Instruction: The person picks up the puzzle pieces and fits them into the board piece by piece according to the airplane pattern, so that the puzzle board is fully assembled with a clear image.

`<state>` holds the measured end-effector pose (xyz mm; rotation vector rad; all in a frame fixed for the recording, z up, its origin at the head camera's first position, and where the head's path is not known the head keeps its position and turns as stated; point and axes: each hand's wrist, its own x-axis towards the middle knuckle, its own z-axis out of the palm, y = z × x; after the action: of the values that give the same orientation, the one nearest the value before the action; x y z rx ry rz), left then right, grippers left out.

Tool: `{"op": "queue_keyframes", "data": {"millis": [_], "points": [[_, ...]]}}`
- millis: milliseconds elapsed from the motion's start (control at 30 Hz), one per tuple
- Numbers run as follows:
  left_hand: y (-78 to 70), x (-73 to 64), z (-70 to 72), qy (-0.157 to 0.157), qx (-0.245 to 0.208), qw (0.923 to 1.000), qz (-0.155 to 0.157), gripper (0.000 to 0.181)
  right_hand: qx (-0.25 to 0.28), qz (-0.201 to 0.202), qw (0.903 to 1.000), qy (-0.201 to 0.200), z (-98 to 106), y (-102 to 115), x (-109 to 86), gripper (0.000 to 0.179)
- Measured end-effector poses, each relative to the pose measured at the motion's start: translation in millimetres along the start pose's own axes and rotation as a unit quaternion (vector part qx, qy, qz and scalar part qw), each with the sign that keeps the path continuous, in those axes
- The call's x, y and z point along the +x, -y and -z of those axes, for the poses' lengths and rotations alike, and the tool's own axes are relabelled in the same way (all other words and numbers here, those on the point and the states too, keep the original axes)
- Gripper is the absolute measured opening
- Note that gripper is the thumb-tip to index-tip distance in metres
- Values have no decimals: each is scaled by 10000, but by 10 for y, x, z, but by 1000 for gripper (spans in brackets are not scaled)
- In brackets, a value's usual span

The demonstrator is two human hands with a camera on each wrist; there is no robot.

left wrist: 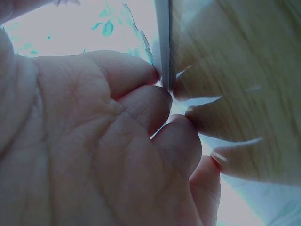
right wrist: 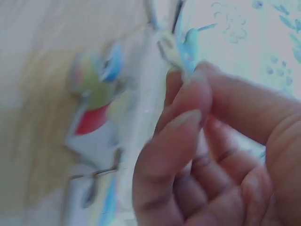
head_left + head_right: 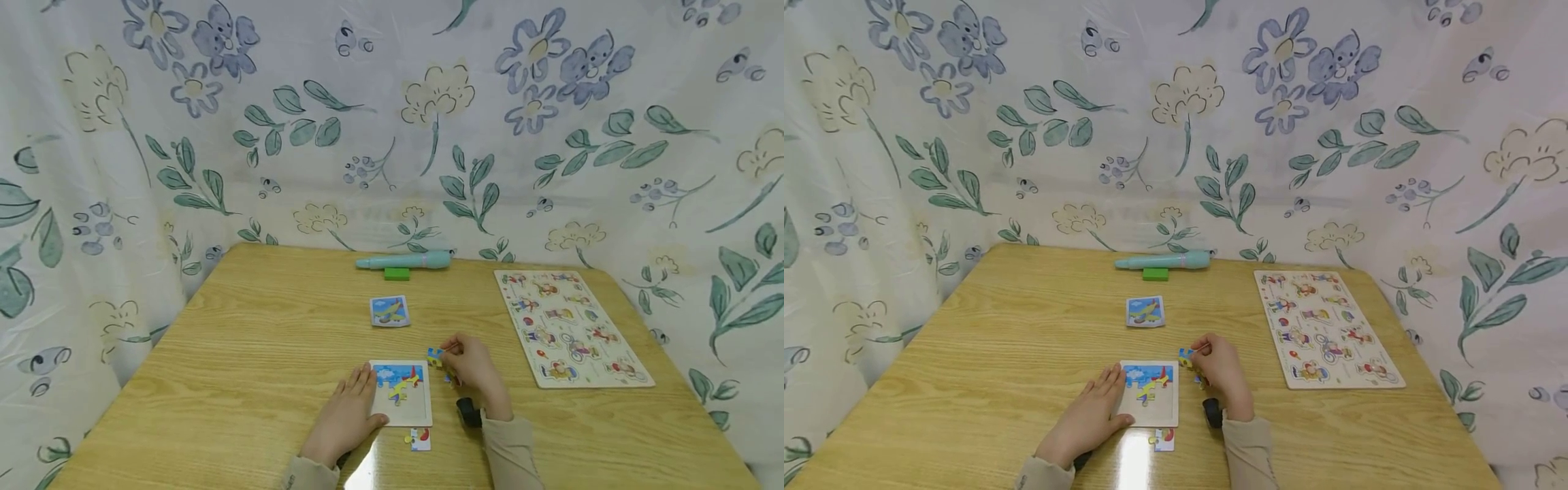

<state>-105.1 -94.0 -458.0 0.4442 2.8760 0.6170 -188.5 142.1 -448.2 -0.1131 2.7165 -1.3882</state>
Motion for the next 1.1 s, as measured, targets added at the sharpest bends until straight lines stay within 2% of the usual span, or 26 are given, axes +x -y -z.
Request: {"op": "queue_keyframes", "data": {"millis": [133, 200, 367, 467, 567, 767, 1100], "points": [[-3, -1, 4, 0, -17, 10000, 20, 80, 299, -196, 9993, -51, -18, 57, 7, 13], [-3, -3, 4, -2, -18, 10000, 22, 80, 614, -277, 9977, 96, -45, 58, 18, 13], [-6, -6, 10, -17, -47, 10000, 39, 80, 1280, -256, 9869, 946, -120, 59, 27, 18], [-15, -7, 19, -9, -68, 10000, 52, 80, 1390, -155, 9794, 1455, -146, 77, 17, 23], [-24, -8, 27, 2, -62, 10000, 56, 80, 1492, -94, 9722, 1800, -187, 95, 12, 23], [-24, -1, 31, 9, -31, 10000, 48, 80, 1348, -28, 9686, 2091, -323, 158, -19, 15], [-12, 0, 26, 9, -77, 10000, 20, 79, 851, 239, 9750, 2041, -451, 278, -61, 8]]}}
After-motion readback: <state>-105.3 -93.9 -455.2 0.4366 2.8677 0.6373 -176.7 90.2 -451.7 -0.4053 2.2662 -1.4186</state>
